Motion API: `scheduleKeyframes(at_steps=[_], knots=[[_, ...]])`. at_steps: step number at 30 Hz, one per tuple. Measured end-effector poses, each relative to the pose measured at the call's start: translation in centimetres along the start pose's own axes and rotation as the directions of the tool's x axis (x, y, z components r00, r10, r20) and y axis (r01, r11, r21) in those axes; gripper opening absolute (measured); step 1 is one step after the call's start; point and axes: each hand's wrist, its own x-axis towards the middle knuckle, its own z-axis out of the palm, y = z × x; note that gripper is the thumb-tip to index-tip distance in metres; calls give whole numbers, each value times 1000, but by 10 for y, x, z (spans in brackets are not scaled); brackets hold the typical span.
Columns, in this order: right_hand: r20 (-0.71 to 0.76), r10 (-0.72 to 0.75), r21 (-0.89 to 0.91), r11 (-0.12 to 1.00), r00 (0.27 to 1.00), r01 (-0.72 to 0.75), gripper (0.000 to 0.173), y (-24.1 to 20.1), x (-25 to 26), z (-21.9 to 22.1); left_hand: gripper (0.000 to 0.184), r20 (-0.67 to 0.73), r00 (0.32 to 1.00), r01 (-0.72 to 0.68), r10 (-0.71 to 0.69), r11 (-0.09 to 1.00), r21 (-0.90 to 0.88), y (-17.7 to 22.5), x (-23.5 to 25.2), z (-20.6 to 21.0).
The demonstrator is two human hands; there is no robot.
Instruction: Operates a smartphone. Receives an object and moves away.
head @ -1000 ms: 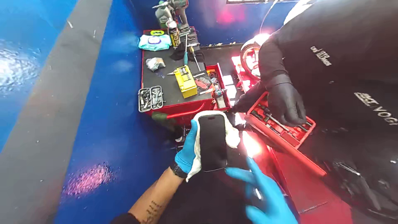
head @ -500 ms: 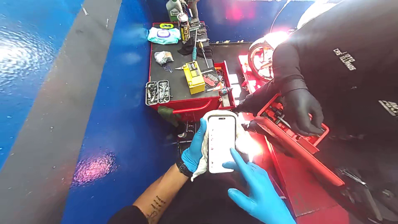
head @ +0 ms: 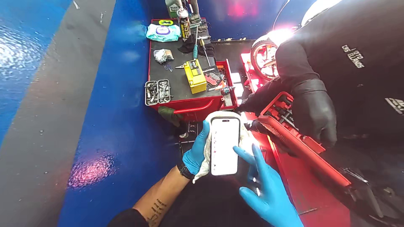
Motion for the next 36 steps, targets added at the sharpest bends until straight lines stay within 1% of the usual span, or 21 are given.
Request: scheduleKeyframes(at_steps=[2,4,8,12,16,19,24,27,29,32,36], knots=[[-13,-18,-62,998,1000,17,90,0,5,3,56,2,1000,17,-17,1000,-7,-1,0,0],[-20,-31,-87,996,999,29,90,1,8,5,57,13,999,35,-34,999,-32,-2,-1,0],[-26,-45,-97,994,999,42,90,1,11,6,57,32,999,40,-39,999,-37,-3,-1,-2],[-30,-49,-93,995,998,46,89,2,12,5,58,-1,1000,14,-14,1000,11,-2,-1,0],[-26,-39,-91,995,999,37,90,0,13,4,56,0,1000,3,-3,1000,19,-3,-1,1],[-7,-36,-58,998,999,35,88,1,10,4,56,10,1000,-3,3,1000,-10,-2,1,0],[114,-79,82,994,990,70,78,6,-7,5,56,-62,996,-64,62,998,-24,6,8,0],[140,-87,100,992,986,74,77,5,-13,7,56,-87,991,-102,102,995,10,9,11,1],[110,-78,76,995,991,70,76,4,-9,7,56,-66,994,-88,88,996,7,7,12,1],[10,-57,-3,998,998,57,79,2,7,6,57,-31,999,-21,21,1000,-10,0,11,2],[-23,-56,-37,998,998,55,86,-5,31,1,58,32,997,77,-76,996,-36,-10,9,2]])
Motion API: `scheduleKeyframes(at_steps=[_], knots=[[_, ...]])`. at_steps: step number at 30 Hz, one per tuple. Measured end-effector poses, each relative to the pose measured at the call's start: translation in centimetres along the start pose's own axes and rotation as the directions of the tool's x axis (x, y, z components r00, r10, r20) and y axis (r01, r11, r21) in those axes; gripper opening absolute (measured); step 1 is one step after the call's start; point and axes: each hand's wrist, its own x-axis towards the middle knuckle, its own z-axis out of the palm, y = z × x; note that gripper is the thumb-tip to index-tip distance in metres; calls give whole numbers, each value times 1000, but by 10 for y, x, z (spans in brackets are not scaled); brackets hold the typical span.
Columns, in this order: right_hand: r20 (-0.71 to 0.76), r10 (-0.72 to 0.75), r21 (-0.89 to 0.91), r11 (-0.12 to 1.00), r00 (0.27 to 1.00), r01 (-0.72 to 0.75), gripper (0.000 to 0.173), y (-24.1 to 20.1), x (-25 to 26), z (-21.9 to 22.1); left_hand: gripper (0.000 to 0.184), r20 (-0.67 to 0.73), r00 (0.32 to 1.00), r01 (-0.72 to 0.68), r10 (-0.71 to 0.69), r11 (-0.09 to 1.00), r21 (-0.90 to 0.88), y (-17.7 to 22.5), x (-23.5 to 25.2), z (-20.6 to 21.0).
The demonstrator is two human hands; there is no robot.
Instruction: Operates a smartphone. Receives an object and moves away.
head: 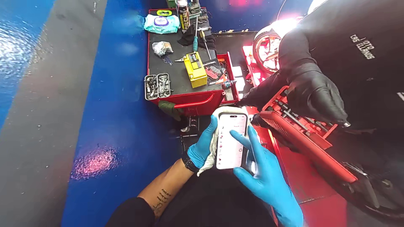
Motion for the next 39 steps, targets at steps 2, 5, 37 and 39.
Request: scheduleKeyframes(at_steps=[2,5,37,39], knots=[[2,3,-11,1000,1000,-3,86,-3,8,-1,58,-2,1000,27,-27,1000,9,-3,-1,-1],[6,-14,-19,1000,1000,14,85,-4,14,-1,58,-12,999,47,-46,998,52,-5,-4,-4],[-4,-28,-34,999,1000,28,78,-1,-43,14,57,-66,992,-110,112,993,33,16,0,6],[-5,-29,-17,999,1000,29,79,-2,-45,13,57,-101,985,-138,143,989,57,19,2,8]])
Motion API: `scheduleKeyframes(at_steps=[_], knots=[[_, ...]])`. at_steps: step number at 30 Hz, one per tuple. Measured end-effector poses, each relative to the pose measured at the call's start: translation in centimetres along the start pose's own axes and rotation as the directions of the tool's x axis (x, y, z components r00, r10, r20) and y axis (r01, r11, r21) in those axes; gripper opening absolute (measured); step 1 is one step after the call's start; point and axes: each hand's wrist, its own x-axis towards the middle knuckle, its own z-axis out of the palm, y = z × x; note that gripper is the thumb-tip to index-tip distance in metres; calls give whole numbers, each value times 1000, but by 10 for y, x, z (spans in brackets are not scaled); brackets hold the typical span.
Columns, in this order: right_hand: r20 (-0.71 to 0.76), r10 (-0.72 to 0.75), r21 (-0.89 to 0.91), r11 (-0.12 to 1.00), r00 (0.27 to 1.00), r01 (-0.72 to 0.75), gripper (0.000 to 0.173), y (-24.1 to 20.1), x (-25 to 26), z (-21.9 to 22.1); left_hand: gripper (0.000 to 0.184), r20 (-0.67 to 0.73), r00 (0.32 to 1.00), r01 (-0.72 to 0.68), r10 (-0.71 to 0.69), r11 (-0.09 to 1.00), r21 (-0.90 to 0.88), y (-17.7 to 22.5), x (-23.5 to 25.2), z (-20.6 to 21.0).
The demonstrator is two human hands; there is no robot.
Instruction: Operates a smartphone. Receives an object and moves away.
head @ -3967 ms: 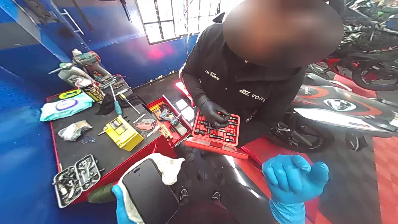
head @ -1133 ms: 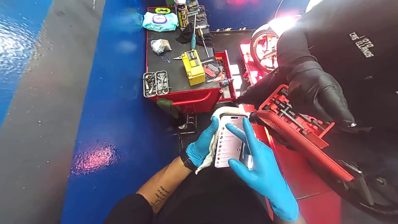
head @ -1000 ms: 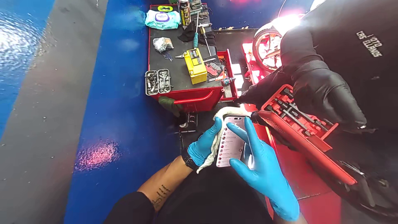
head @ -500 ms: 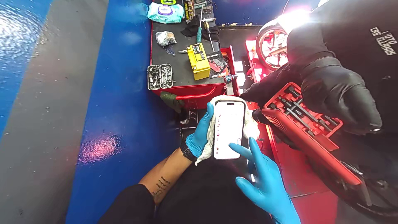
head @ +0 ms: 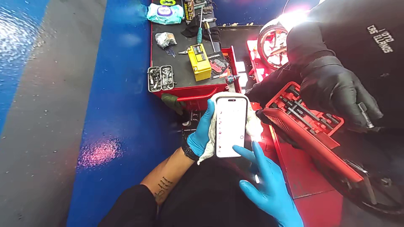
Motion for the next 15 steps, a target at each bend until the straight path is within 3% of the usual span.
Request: scheduleKeyframes(at_steps=[15], knots=[[62,-50,12,999,997,50,75,-7,3,9,55,-70,992,-92,100,989,112,2,11,10]])
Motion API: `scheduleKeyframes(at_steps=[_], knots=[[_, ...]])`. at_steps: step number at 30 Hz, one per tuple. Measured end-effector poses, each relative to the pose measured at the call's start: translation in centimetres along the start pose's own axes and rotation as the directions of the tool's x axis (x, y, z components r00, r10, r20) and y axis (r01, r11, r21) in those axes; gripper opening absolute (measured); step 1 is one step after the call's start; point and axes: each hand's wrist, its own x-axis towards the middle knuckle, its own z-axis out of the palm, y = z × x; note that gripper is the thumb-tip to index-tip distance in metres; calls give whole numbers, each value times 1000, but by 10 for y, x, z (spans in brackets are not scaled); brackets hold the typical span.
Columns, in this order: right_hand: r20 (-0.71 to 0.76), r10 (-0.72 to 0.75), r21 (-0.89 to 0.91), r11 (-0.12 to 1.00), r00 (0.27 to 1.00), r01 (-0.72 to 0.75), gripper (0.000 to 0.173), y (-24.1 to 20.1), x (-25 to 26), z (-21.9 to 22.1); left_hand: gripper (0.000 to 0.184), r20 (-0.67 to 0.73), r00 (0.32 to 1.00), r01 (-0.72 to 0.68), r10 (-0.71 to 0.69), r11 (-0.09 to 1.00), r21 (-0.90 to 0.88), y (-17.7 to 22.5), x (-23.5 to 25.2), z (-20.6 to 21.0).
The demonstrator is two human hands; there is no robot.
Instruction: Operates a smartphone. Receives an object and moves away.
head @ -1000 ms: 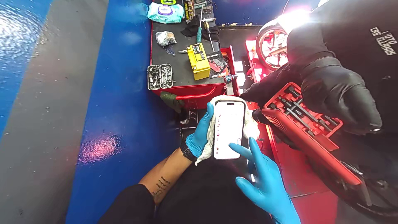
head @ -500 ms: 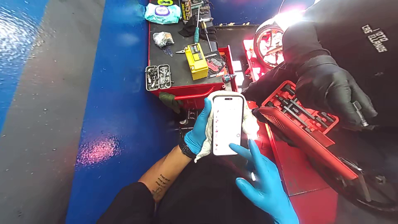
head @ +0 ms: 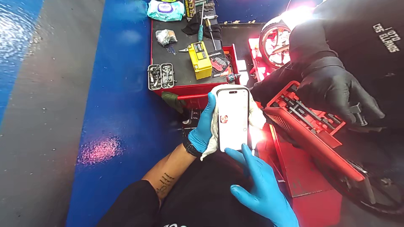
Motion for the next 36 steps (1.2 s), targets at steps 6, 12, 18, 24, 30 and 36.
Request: scheduleKeyframes(at_steps=[6,12,18,24,30,36], knots=[[-55,10,-39,999,998,-12,74,8,-4,3,56,18,1000,-7,8,1000,-26,1,2,-3],[-52,12,22,1000,999,-11,76,7,-1,-2,53,16,999,-27,27,999,-22,0,3,-3],[-12,35,56,998,999,-35,79,6,3,-2,56,20,1000,-1,1,1000,-1,-3,2,-1],[-7,30,7,1000,1000,-30,80,5,14,1,54,37,998,42,-42,999,-9,-8,0,1],[-27,15,-10,1000,1000,-15,77,5,11,1,50,79,996,32,-29,998,-47,-7,-1,-1],[-130,53,31,998,990,-50,73,10,-5,-4,52,44,999,-27,28,999,-32,-2,-1,0]])
